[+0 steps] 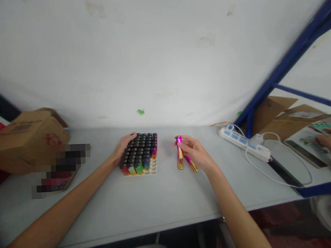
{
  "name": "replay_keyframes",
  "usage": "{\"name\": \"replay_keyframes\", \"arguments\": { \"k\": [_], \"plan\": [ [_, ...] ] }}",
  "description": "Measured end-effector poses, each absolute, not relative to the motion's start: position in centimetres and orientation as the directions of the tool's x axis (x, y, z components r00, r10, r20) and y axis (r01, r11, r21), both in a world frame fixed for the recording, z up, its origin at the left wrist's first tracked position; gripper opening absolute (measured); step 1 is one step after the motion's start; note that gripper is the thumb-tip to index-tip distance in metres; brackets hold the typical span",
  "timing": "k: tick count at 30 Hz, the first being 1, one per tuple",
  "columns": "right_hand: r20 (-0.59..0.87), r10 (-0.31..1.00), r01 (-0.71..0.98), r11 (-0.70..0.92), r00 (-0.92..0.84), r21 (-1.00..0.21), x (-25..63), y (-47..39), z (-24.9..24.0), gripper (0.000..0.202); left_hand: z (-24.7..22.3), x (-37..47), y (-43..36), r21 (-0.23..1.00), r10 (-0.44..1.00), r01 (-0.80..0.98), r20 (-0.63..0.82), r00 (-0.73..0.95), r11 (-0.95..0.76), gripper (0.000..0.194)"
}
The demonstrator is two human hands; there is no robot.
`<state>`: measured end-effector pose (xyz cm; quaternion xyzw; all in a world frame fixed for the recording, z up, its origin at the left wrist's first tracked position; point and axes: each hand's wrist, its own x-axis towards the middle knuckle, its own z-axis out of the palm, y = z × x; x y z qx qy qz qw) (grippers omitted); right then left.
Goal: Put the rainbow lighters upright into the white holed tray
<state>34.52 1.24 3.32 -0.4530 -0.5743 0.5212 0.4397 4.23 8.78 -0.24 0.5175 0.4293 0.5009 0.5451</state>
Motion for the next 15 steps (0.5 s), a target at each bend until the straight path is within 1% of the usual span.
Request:
{"name": "replay_keyframes", "arguments": {
  "k": [2,3,5,7,8,10,12,15],
  "plan": [
    [0.018,0.958,-0.043,0.006,-0.288,-0.999,32.0,1.6,3.8,0.044,-0.2,4.2,8.7,0.995,0.989,-0.085,0.065,0.132,-0.054,0.034],
    [0.013,0.946,-0.065,-0.008,-0.323,-0.998,31.0,1.9,3.9,0.044,-0.1,4.2,8.6,0.995,0.989,-0.081,0.070,0.131,-0.060,0.033],
    [-0.011,0.931,-0.044,-0.029,-0.365,-0.999,29.4,2.4,3.5,0.042,-0.1,4.2,8.6,0.995,0.989,-0.081,0.072,0.130,-0.062,0.032],
    [-0.030,0.941,0.042,-0.017,-0.337,-0.999,28.3,2.8,2.8,0.038,-0.1,4.2,8.5,0.994,0.989,-0.090,0.068,0.134,-0.056,0.031],
    [-0.010,0.954,0.098,0.021,-0.299,-0.995,27.9,2.9,2.4,0.037,-0.1,4.2,8.5,0.994,0.988,-0.095,0.068,0.137,-0.055,0.031],
    [0.088,0.973,0.232,0.137,-0.213,-0.963,27.3,2.8,1.7,0.039,-0.2,4.2,8.6,0.993,0.987,-0.098,0.078,0.138,-0.064,0.030],
    [0.185,0.970,0.361,0.231,-0.157,-0.903,26.8,2.6,1.2,0.047,-0.3,4.2,8.8,0.993,0.987,-0.089,0.092,0.133,-0.080,0.030],
    [0.226,0.971,0.496,0.237,-0.084,-0.835,26.5,2.2,0.9,0.053,-0.5,4.1,9.0,0.994,0.989,-0.065,0.092,0.120,-0.084,0.032]
  ]
}}
